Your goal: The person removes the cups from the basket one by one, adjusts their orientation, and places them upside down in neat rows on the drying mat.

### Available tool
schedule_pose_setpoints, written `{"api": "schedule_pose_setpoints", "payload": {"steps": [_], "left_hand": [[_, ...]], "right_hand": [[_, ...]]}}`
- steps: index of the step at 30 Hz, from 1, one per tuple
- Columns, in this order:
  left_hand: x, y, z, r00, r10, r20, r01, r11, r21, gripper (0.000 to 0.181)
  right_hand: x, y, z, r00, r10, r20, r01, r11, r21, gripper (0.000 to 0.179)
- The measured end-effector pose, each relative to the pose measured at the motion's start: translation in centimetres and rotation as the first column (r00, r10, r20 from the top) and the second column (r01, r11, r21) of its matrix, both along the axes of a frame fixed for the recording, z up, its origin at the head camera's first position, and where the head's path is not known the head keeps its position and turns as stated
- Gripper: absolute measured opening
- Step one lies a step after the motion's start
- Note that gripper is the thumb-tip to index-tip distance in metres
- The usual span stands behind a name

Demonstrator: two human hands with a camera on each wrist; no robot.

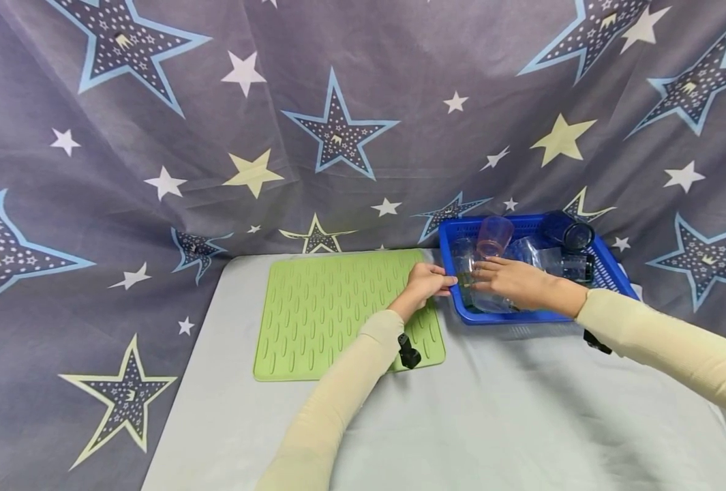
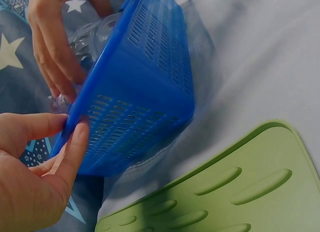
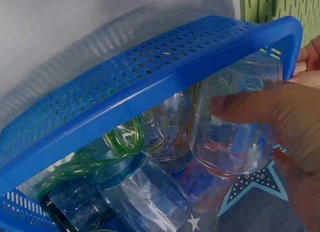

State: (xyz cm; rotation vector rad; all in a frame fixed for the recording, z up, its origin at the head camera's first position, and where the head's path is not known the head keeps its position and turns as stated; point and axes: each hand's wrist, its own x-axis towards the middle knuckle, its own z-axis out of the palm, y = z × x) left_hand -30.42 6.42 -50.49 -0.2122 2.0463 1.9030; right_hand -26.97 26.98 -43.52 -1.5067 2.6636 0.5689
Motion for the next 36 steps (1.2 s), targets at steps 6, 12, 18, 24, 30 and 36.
{"api": "schedule_pose_setpoints", "payload": {"steps": [6, 12, 18, 24, 30, 36], "left_hand": [[0.1, 0.1, -0.1, 1.0, 0.012, -0.005, -0.012, 1.0, -0.001, 0.028], [0.1, 0.1, -0.1, 1.0, 0.004, -0.002, -0.004, 1.0, -0.011, 0.032], [-0.1, 0.0, -0.2, 1.0, 0.002, -0.001, -0.002, 1.0, 0.0, 0.033], [-0.1, 0.0, -0.3, 1.0, 0.005, 0.003, -0.005, 1.0, 0.019, 0.031], [-0.1, -0.1, -0.4, 1.0, -0.004, 0.0, 0.004, 0.999, 0.035, 0.034], [-0.1, -0.2, -0.4, 1.0, -0.009, 0.004, 0.009, 1.0, 0.028, 0.035]], "right_hand": [[-0.3, -0.1, 0.3, 1.0, -0.022, -0.013, 0.021, 0.997, -0.075, 0.07], [-1.0, 0.0, 0.9, 0.997, -0.079, 0.02, 0.081, 0.988, -0.135, 0.071], [-1.9, 0.2, 1.7, 0.994, -0.097, 0.048, 0.106, 0.965, -0.239, 0.076], [-2.8, 0.3, 3.1, 0.992, -0.114, 0.058, 0.128, 0.912, -0.39, 0.074], [-3.4, 0.3, 4.9, 0.972, -0.211, 0.103, 0.235, 0.849, -0.474, 0.076], [-4.0, 0.0, 6.1, 0.934, -0.31, 0.175, 0.355, 0.768, -0.532, 0.08]]}}
